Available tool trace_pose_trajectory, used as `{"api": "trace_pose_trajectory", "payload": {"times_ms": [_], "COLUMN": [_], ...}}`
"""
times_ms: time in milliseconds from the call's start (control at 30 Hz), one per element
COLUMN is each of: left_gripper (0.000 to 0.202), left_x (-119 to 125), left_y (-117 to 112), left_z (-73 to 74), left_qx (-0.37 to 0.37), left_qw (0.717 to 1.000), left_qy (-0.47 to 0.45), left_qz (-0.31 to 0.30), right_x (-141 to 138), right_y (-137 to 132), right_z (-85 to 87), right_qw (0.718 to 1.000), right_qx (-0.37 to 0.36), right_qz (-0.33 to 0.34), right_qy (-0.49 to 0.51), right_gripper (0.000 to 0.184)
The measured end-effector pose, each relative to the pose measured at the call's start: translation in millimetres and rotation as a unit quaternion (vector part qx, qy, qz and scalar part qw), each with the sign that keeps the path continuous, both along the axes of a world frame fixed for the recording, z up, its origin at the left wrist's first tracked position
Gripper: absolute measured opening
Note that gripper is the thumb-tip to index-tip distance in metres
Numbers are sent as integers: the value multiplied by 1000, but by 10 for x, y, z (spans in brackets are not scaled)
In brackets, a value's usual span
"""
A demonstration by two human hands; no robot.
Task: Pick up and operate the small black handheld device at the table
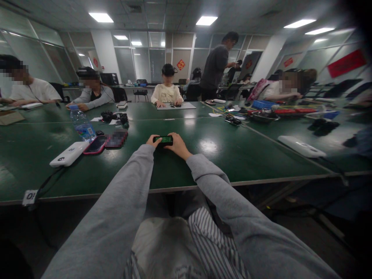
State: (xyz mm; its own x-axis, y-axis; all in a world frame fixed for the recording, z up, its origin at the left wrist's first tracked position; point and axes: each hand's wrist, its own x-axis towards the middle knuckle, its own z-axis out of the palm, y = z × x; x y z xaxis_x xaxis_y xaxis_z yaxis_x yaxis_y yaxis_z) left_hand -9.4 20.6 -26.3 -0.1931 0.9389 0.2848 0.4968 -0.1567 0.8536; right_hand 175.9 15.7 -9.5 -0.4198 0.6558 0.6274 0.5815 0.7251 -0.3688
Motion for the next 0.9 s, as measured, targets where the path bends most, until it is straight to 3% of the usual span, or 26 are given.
{"api": "trace_pose_trajectory", "payload": {"times_ms": [433, 900], "left_gripper": [38, 41], "left_x": [1, 5], "left_y": [3, 38], "left_z": [-17, -63], "left_qx": [-2, 6], "left_qw": [1000, 1000], "left_qy": [-17, -23], "left_qz": [4, -17], "right_x": [5, -9], "right_y": [-47, 17], "right_z": [43, -25], "right_qw": [1000, 1000], "right_qx": [-20, -12], "right_qz": [-4, -8], "right_qy": [8, 13], "right_gripper": [52, 46]}}
